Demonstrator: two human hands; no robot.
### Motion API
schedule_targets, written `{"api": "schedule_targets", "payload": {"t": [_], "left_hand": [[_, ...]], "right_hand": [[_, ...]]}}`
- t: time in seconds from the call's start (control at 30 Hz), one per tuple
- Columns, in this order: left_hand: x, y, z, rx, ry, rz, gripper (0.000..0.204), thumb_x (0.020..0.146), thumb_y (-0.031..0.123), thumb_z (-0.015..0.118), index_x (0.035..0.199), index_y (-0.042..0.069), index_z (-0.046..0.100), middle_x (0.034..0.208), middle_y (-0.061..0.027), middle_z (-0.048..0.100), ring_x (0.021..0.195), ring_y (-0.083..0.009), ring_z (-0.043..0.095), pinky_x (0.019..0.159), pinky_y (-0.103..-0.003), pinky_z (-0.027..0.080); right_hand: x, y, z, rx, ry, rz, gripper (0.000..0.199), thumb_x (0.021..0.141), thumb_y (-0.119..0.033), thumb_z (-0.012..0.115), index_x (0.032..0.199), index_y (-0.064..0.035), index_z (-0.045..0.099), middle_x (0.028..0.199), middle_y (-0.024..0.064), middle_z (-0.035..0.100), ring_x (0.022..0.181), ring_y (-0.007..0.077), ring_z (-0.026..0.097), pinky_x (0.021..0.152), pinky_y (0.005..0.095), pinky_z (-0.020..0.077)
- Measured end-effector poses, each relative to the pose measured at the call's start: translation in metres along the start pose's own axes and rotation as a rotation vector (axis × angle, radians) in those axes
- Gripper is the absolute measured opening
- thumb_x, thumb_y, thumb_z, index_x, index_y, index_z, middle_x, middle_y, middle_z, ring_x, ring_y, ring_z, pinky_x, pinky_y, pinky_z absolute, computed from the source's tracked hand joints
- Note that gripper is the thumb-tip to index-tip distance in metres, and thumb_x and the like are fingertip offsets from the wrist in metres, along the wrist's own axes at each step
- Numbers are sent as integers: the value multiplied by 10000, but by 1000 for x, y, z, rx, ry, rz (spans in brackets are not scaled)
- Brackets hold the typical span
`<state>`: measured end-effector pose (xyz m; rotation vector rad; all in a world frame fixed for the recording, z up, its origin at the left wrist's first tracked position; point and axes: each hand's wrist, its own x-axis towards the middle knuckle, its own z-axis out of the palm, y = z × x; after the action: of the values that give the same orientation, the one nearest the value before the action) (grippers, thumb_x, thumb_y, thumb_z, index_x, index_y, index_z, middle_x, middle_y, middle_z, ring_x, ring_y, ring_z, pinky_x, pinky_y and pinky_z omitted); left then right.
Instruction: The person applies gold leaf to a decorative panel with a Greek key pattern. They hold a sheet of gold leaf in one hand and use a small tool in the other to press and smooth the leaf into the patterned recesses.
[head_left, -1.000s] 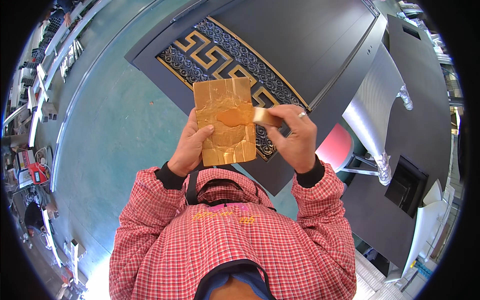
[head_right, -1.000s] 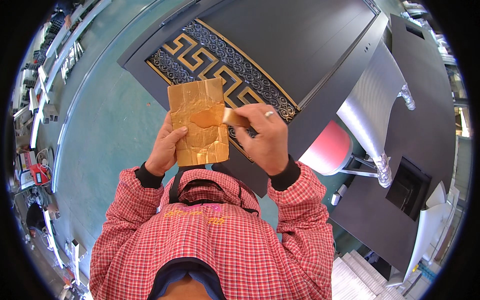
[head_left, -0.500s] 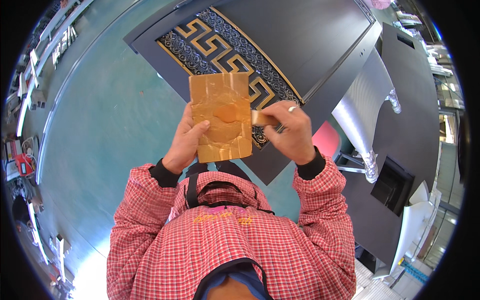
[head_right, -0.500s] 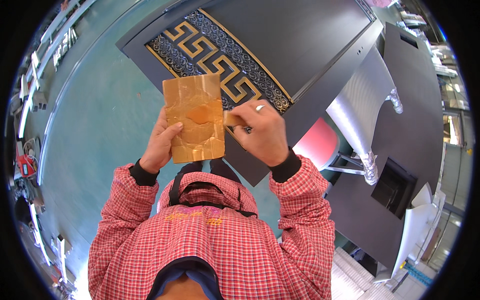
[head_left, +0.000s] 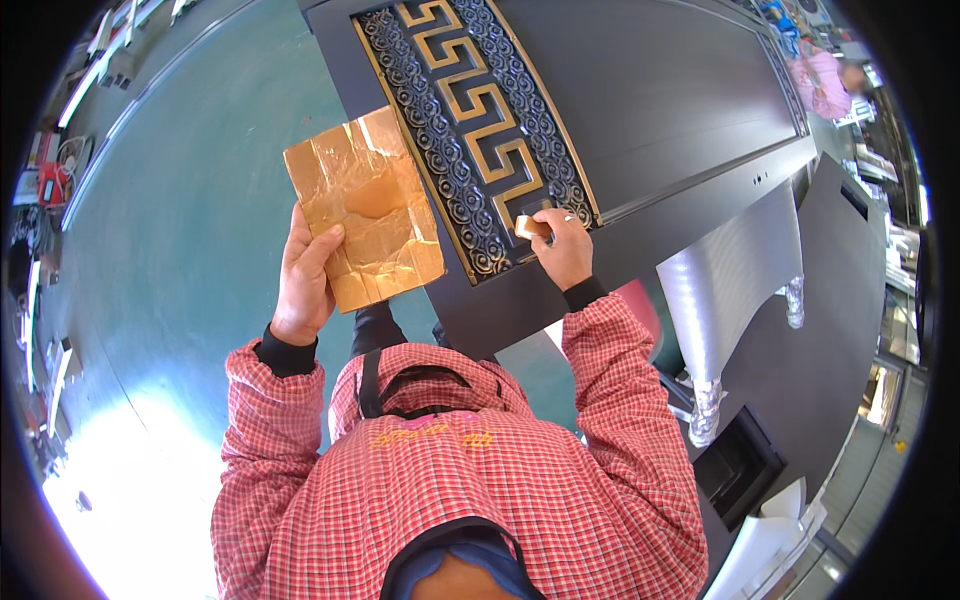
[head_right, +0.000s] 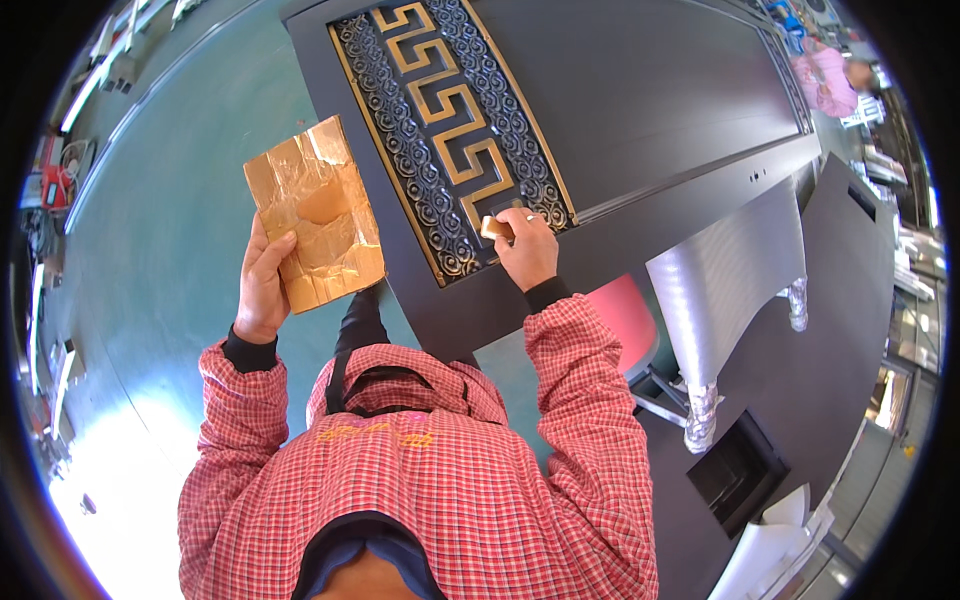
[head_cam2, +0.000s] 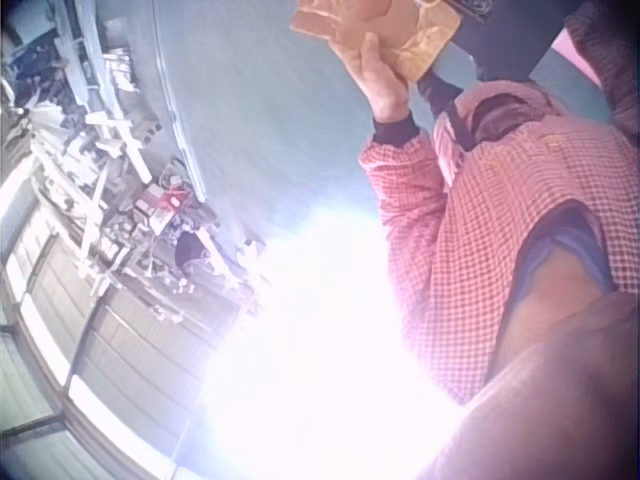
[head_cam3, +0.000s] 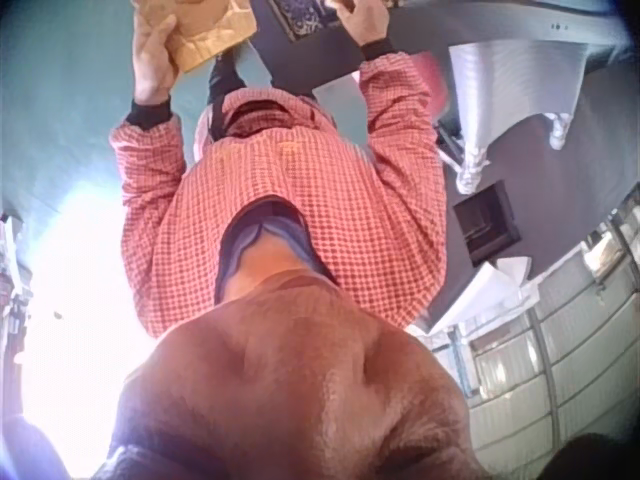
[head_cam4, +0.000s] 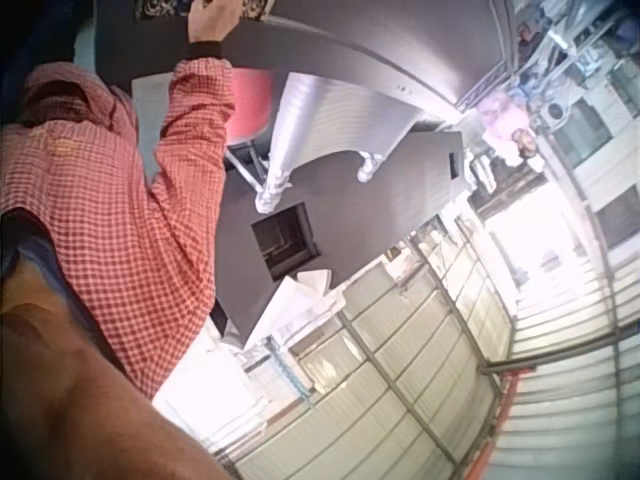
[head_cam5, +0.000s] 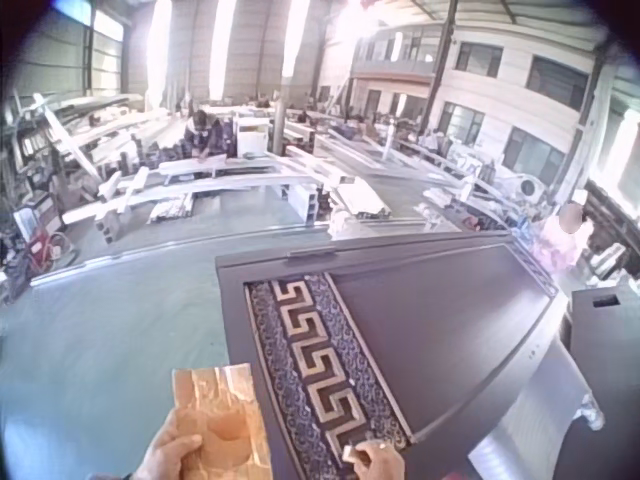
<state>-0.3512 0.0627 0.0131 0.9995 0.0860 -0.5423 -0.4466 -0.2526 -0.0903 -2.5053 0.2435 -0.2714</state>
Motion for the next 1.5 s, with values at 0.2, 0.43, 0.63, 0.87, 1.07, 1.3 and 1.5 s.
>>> {"api": "schedule_targets", "payload": {"t": [0.2, 0.43, 0.63, 0.87, 1.07, 1.3, 1.5], "left_hand": [[-39, -14, 5, 40, 68, 52, 556, 930, 19, 393, 1451, 44, 203, 1373, -130, 437, 1225, -232, 488, 1008, -365, 437], [-41, -17, -4, -5, 122, 95, 512, 929, -9, 385, 1419, 53, 250, 1328, -126, 471, 1176, -226, 522, 963, -366, 477], [-40, -20, -17, 18, 121, 106, 543, 934, 24, 405, 1446, 44, 227, 1374, -116, 441, 1223, -219, 488, 1009, -354, 433], [-45, -28, -10, 5, 195, 134, 531, 937, 23, 404, 1440, 41, 236, 1365, -115, 451, 1218, -217, 492, 1007, -352, 436], [-57, -46, 2, -31, 281, 186, 528, 935, 20, 396, 1439, 55, 244, 1356, -113, 461, 1202, -224, 512, 992, -362, 457], [-70, -64, 35, -60, 359, 224, 528, 935, 10, 391, 1440, 65, 248, 1351, -111, 465, 1197, -222, 518, 984, -366, 468], [-79, -74, 56, -81, 428, 278, 529, 934, 7, 398, 1440, 64, 259, 1353, -111, 465, 1192, -222, 520, 980, -367, 472]], "right_hand": [[2, 10, 15, -82, -27, -90, 233, 699, -27, 689, 893, -92, 579, 882, 73, 622, 838, 294, 594, 708, 401, 490], [-2, 25, 27, -131, -95, -126, 237, 679, -24, 691, 881, -89, 584, 874, 80, 620, 835, 308, 591, 710, 407, 489], [-7, 33, 4, -90, -45, -89, 230, 687, -4, 664, 885, -97, 595, 892, 76, 627, 844, 305, 590, 733, 400, 485], [-1, 40, 20, -87, -147, -317, 239, 663, 30, 669, 861, -85, 600, 889, 87, 629, 859, 303, 593, 746, 401, 488], [10, 75, -3, -217, -87, -323, 229, 647, 13, 680, 830, -99, 601, 841, 71, 614, 812, 298, 580, 725, 407, 476], [30, 84, -33, -27, -99, -311, 286, 652, 39, 682, 894, -94, 610, 917, 69, 641, 884, 288, 599, 770, 381, 496], [51, 72, -26, 16, -292, -591, 270, 664, 48, 656, 877, -116, 637, 910, 19, 635, 865, 249, 591, 768, 365, 486]]}}
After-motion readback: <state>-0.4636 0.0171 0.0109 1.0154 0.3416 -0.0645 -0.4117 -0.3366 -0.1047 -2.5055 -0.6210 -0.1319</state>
